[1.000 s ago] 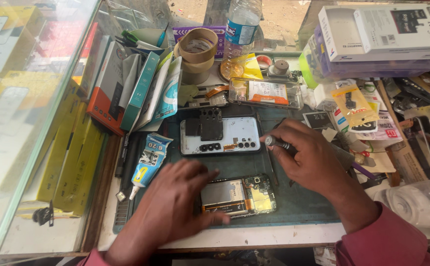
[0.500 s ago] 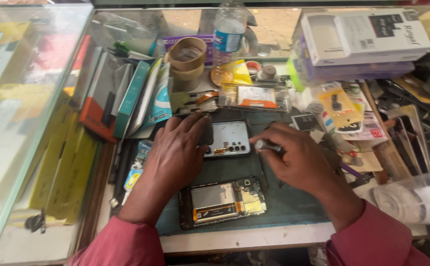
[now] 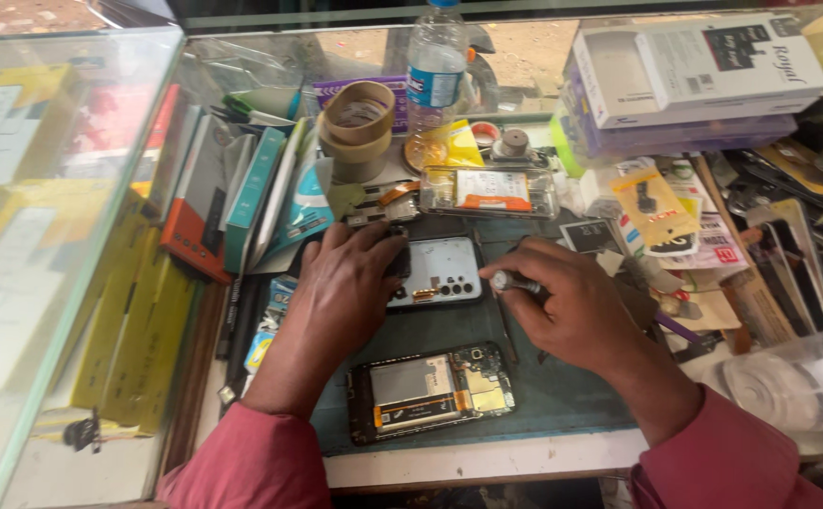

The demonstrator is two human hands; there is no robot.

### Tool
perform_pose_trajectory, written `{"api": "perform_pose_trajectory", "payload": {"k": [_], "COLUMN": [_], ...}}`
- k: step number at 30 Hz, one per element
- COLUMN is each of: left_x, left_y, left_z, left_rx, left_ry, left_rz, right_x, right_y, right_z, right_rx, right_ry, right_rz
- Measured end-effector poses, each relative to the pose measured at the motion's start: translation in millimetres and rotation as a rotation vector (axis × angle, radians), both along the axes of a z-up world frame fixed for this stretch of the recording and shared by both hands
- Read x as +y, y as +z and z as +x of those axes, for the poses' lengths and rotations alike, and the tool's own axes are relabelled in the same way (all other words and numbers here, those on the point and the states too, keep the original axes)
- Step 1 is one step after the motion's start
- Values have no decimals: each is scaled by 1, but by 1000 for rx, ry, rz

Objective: The person uses a screwdriver to remove screws from the internal metal shielding of a disassembled smartphone. They carefully unscrew multiple fasteners and lift the metal plate to expose the underlying components on the motherboard.

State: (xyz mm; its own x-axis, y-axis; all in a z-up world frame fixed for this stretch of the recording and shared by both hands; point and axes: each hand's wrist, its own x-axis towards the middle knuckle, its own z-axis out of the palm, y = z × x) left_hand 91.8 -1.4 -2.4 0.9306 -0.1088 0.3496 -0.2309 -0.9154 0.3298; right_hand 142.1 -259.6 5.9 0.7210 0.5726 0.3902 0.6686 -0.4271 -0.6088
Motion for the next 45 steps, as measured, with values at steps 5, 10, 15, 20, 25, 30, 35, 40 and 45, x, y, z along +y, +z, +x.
{"api": "perform_pose_trajectory", "payload": {"k": [5,10,15,20,25,30,35,40,45], "left_x": [5,8,7,6,1,-6,-8,-11,-17], "left_y": [4,2,-2,6,18,19,13,8,5], "left_z": [-1,0,0,-5,-17,-25,-30,-34,-36], "left_rx": [-105,-189,-323,-406,-536,-481,-358,-311,-313], "left_ry": [-23,-7,-3,40,26,-22,-45,-128,-167], "left_rz": [-92,-103,-121,-139,-175,-271,-318,-352,-335], "right_x": [1,1,2,0,0,-2,-5,-3,2], "right_y": [0,1,2,2,0,-4,-5,1,4], "right_z": [0,-1,-4,-5,-5,-2,3,-2,-5], "right_rx": [-52,-32,-34,-29,-54,20,156,163,201], "right_ry": [10,5,-2,37,22,292,501,519,499], "right_rz": [68,64,86,158,106,-29,-279,-329,-393]}}
